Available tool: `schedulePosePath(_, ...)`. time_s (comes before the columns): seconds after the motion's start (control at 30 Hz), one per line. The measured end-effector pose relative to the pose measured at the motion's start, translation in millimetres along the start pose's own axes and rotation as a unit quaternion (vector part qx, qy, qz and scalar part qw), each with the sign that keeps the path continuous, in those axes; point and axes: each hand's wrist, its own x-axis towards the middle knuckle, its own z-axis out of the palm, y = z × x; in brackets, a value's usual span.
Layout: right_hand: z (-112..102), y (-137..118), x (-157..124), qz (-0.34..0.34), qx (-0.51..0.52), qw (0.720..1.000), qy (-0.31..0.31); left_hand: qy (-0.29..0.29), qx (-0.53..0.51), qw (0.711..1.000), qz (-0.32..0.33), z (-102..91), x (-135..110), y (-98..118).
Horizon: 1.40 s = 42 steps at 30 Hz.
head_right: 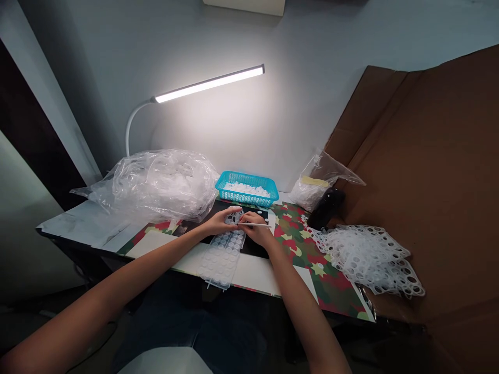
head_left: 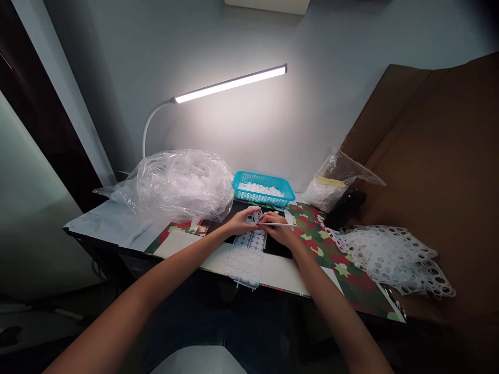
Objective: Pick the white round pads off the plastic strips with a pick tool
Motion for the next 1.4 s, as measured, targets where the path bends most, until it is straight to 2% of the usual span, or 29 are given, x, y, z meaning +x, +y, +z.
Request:
schedulePosePath(0.23,1.9,-2.3,0.0,0.000,-0.038,0.999,0.008,-0.002,0.005,1.000,-0.001,-1.0,0.7,-0.1)
schedulePosePath(0.53,-5.9,-1.1,1.3,0.079,-0.077,0.982,0.156,0.000,-0.001,1.000,-0.010,1.3,2.1,3.6)
schedulePosePath(0.7,-15.2,15.7,-4.8,0.146,-0.077,0.960,0.227,0.001,-0.007,1.000,-0.013,1.3,-0.4,3.9)
schedulePosePath(0.87,-21.1,26.6,-9.7,0.162,-0.018,0.970,0.182,0.008,-0.005,1.000,-0.014,0.1,-0.7,4.5)
schedulePosePath(1.1,-21.1,3.0,-5.0,0.135,0.085,0.983,0.095,0.019,0.005,1.000,-0.013,0.2,0.9,1.5)
schedulePosePath(1.23,-18.1,-3.9,-6.2,0.125,0.107,0.985,0.058,0.015,0.007,1.000,-0.013,-0.2,0.6,2.0)
schedulePosePath(1.4,-12.0,-0.8,-6.8,0.102,0.091,0.990,0.035,0.011,0.008,1.000,-0.011,-0.6,0.9,2.5)
